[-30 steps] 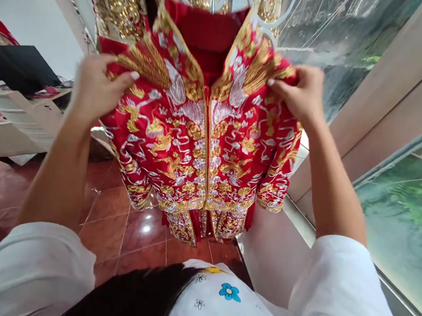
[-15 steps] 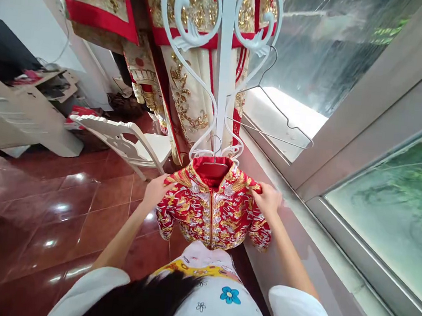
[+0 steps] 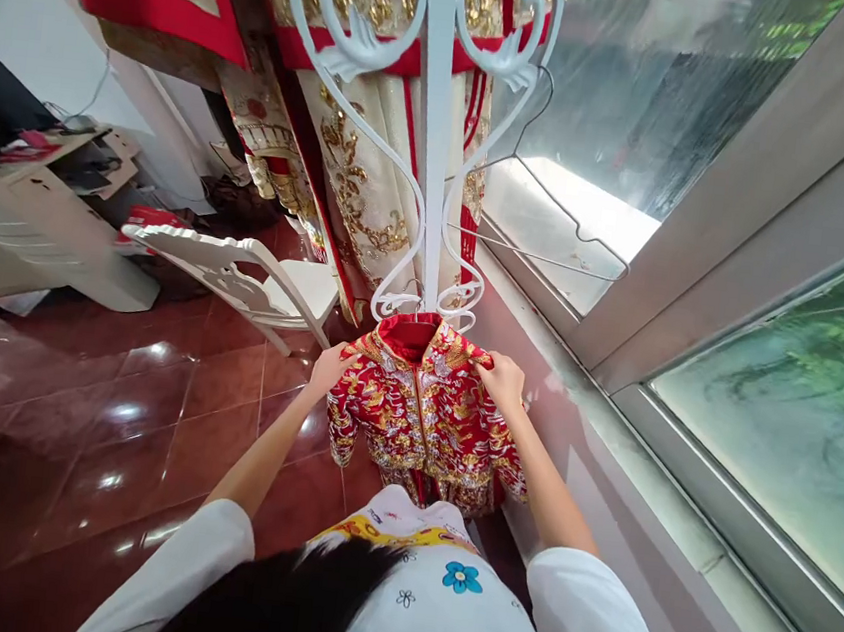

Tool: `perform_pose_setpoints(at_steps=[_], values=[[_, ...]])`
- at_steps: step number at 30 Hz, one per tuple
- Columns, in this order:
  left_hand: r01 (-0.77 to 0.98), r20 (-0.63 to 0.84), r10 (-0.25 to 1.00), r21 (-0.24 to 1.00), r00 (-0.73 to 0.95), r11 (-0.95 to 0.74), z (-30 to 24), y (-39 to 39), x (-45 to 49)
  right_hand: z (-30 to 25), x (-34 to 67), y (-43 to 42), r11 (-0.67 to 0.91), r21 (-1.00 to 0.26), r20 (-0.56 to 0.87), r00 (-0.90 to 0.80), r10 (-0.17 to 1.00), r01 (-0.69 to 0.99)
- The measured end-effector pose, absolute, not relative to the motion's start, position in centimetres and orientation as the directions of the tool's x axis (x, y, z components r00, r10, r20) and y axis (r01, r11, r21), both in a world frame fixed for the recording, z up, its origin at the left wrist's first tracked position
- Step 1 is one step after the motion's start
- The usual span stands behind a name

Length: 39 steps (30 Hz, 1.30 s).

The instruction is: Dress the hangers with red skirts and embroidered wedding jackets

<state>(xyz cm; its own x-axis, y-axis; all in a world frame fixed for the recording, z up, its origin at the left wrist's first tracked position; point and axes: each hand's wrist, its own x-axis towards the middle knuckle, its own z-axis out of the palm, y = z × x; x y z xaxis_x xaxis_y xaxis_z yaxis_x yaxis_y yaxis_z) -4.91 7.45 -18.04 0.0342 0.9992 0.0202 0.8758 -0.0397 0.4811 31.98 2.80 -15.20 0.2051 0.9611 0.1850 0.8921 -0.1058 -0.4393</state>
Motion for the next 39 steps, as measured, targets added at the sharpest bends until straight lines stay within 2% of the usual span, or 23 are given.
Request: perform_pose_setpoints(at_steps=[7,17,19,21,24,26,27,29,32,34,36,39], values=[[0.865,0.049,0.998,0.499,0.035,-0.055,-21.6,7.5,-4.4,-19.6,32.0,4.1,-0.102,-0.497,0.12,0.184,0.976,0.862],[0.872,0.17,0.983,0.49,-0.068,-0.025,-23.1,6.8,-3.7,-20.3,31.1,4.6,-0.075,-0.543,0.13,0.172,0.977,0.836],[0.856,0.231,0.962,0.517,-0.147,0.007,-23.0,5.9,-3.6,-18.1,31.2,3.7,-0.062,-0.531,0.204,0.198,0.959,0.845],[0.822,0.265,0.934,0.568,-0.238,0.048,-23.3,4.4,-3.6,-13.6,31.9,3.2,-0.005,-0.484,0.39,0.221,0.894,0.875],[0.726,0.192,0.895,0.662,-0.403,0.185,-24.7,1.6,-3.7,-4.0,33.8,3.6,0.028,-0.368,0.721,0.266,0.64,0.929],[0.678,0.153,0.879,0.699,-0.452,0.227,-25.9,-0.3,-3.7,2.0,35.3,4.7,0.006,-0.324,0.814,0.275,0.511,0.946],[0.655,0.129,0.872,0.714,-0.473,0.249,-26.3,-1.1,-3.8,4.3,36.0,5.6,0.023,-0.3,0.829,0.248,0.501,0.954],[0.61,0.084,0.861,0.74,-0.501,0.283,-26.8,-2.3,-4.0,7.0,37.0,7.9,0.105,-0.285,0.809,0.18,0.56,0.953],[0.558,0.044,0.856,0.775,-0.516,0.296,-26.2,-3.1,-4.4,7.6,37.7,10.9,0.226,-0.401,0.707,0.143,0.692,0.888],[0.532,0.041,0.859,0.8,-0.51,0.277,-25.2,-2.9,-4.7,7.9,37.9,11.5,0.228,-0.452,0.688,0.174,0.705,0.863],[0.512,0.058,0.868,0.826,-0.492,0.235,-23.5,-2.0,-4.9,9.7,38.5,10.5,0.149,-0.39,0.731,0.207,0.65,0.909],[0.485,0.118,0.9,0.867,-0.42,0.112,-19.4,0.1,-4.4,15.1,40.5,6.2,-0.011,-0.146,0.8,0.124,0.587,0.989]])
